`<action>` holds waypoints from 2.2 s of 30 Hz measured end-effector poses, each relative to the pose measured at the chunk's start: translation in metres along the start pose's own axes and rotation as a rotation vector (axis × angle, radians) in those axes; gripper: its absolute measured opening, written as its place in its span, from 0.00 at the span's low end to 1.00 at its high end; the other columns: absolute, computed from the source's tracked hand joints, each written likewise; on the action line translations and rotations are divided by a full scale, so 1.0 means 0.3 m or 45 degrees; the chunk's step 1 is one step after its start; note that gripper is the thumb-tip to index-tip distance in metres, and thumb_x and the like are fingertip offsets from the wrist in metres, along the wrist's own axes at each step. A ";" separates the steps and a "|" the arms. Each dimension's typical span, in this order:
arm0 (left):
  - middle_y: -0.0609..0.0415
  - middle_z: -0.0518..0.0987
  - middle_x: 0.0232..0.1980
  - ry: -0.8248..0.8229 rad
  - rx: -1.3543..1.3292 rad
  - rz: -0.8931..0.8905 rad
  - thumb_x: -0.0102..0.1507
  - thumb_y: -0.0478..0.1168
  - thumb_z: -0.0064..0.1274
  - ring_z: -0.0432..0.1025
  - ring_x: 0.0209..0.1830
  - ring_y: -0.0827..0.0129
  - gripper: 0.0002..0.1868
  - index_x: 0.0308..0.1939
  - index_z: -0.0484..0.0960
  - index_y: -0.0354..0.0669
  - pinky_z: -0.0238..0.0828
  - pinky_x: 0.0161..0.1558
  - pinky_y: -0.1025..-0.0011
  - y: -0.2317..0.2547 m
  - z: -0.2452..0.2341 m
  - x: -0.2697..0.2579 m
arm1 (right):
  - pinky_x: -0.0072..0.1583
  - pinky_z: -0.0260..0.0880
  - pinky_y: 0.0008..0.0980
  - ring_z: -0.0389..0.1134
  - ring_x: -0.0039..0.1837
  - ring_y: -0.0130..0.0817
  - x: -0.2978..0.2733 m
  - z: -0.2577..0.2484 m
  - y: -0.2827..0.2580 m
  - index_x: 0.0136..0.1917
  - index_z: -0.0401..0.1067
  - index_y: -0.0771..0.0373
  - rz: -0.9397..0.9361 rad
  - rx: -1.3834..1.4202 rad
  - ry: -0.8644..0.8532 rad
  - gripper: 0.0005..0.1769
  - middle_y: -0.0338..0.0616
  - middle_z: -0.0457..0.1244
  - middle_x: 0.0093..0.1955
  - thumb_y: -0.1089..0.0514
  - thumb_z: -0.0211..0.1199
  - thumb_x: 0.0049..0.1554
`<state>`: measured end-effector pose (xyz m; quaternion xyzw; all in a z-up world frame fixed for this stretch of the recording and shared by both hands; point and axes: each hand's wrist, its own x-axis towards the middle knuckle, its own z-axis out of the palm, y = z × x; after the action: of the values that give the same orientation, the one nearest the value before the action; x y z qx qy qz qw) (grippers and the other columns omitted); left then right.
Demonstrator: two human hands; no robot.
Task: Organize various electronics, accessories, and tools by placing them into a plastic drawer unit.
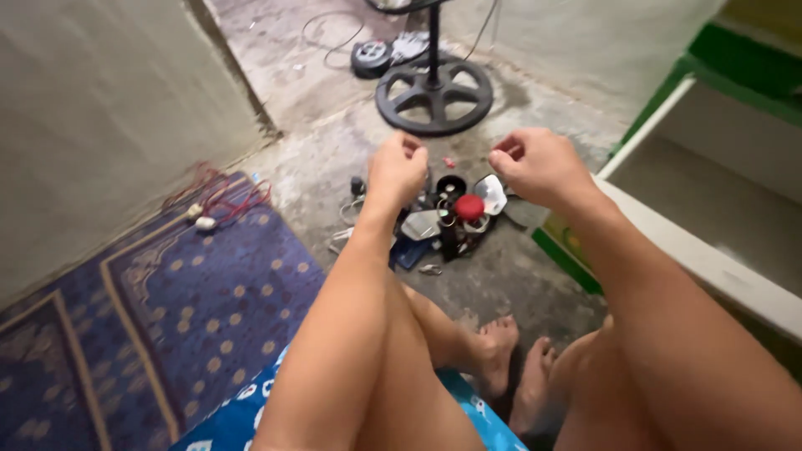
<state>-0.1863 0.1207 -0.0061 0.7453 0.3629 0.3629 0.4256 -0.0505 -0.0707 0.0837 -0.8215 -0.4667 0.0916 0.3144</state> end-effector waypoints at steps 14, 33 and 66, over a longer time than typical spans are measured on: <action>0.45 0.84 0.47 0.057 0.399 -0.096 0.57 0.47 0.59 0.78 0.51 0.52 0.19 0.48 0.80 0.41 0.73 0.53 0.59 -0.047 0.094 0.241 | 0.57 0.73 0.38 0.75 0.54 0.41 0.395 0.402 0.159 0.55 0.77 0.63 0.134 0.214 0.009 0.18 0.51 0.72 0.51 0.52 0.63 0.54; 0.40 0.81 0.43 -0.293 0.639 0.015 0.57 0.43 0.60 0.76 0.48 0.46 0.21 0.52 0.80 0.41 0.71 0.52 0.53 -0.537 0.040 0.270 | 0.59 0.70 0.49 0.69 0.57 0.52 0.476 0.532 0.096 0.58 0.73 0.61 0.397 0.345 0.106 0.20 0.57 0.66 0.53 0.55 0.64 0.52; 0.35 0.80 0.52 -0.381 0.681 0.359 0.61 0.49 0.58 0.75 0.54 0.43 0.26 0.57 0.75 0.36 0.71 0.56 0.53 0.018 -0.308 0.070 | 0.59 0.72 0.41 0.73 0.56 0.44 0.014 0.320 0.200 0.64 0.70 0.64 0.162 0.066 0.084 0.26 0.52 0.70 0.55 0.49 0.63 0.57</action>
<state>-0.2536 0.1707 0.0383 0.9185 0.2720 0.1966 0.2091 -0.0483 -0.0478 -0.0273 -0.8437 -0.4004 0.0964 0.3443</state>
